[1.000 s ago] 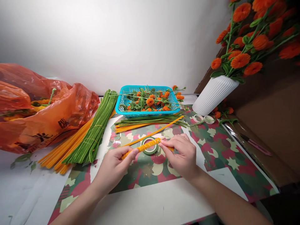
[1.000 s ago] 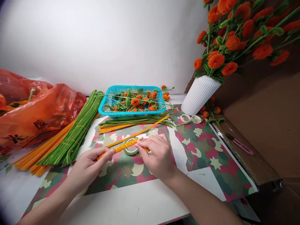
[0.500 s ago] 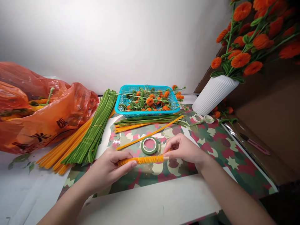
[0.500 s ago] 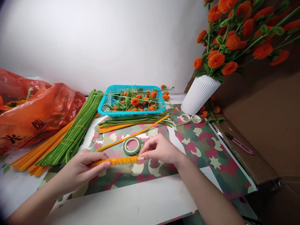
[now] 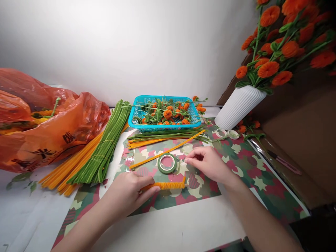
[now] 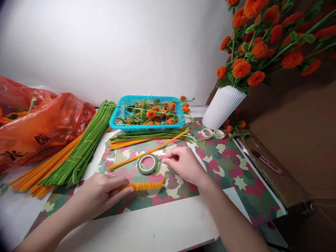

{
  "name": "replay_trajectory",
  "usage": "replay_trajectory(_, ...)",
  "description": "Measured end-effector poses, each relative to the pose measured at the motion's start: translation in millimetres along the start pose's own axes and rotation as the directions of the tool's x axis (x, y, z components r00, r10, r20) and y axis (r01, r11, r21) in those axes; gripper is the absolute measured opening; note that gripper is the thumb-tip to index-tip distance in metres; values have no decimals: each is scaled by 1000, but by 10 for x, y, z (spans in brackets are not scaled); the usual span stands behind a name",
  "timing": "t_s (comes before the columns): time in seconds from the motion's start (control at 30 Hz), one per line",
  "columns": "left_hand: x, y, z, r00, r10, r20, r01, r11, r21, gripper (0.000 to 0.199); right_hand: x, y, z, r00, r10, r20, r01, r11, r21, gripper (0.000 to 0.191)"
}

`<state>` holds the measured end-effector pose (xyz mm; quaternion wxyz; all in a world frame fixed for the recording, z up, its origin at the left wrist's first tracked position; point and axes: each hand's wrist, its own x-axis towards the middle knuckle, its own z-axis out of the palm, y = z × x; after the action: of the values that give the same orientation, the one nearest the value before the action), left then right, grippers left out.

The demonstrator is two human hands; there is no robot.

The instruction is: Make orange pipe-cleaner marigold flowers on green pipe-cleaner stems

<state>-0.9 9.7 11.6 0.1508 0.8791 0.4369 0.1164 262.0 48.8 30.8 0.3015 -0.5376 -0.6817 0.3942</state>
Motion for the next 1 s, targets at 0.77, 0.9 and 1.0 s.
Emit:
replay_trajectory(0.77, 13, -69, -84, 984, -83, -160, 47, 975, -219, 32, -19, 2, -98, 973, 23, 230, -80, 966, 245, 34)
replay_trajectory(0.9, -7, -81, -45, 979, -59, -194, 26, 985, -168, 31, -20, 3, -5, 979, 25, 202, -77, 965, 250, 18)
replay_trajectory(1.0, -4, -72, -32, 973, -132, -188, 98, 979, -180, 30, -50, -22, 90, 986, -166, 6, 164, 978, 126, 15)
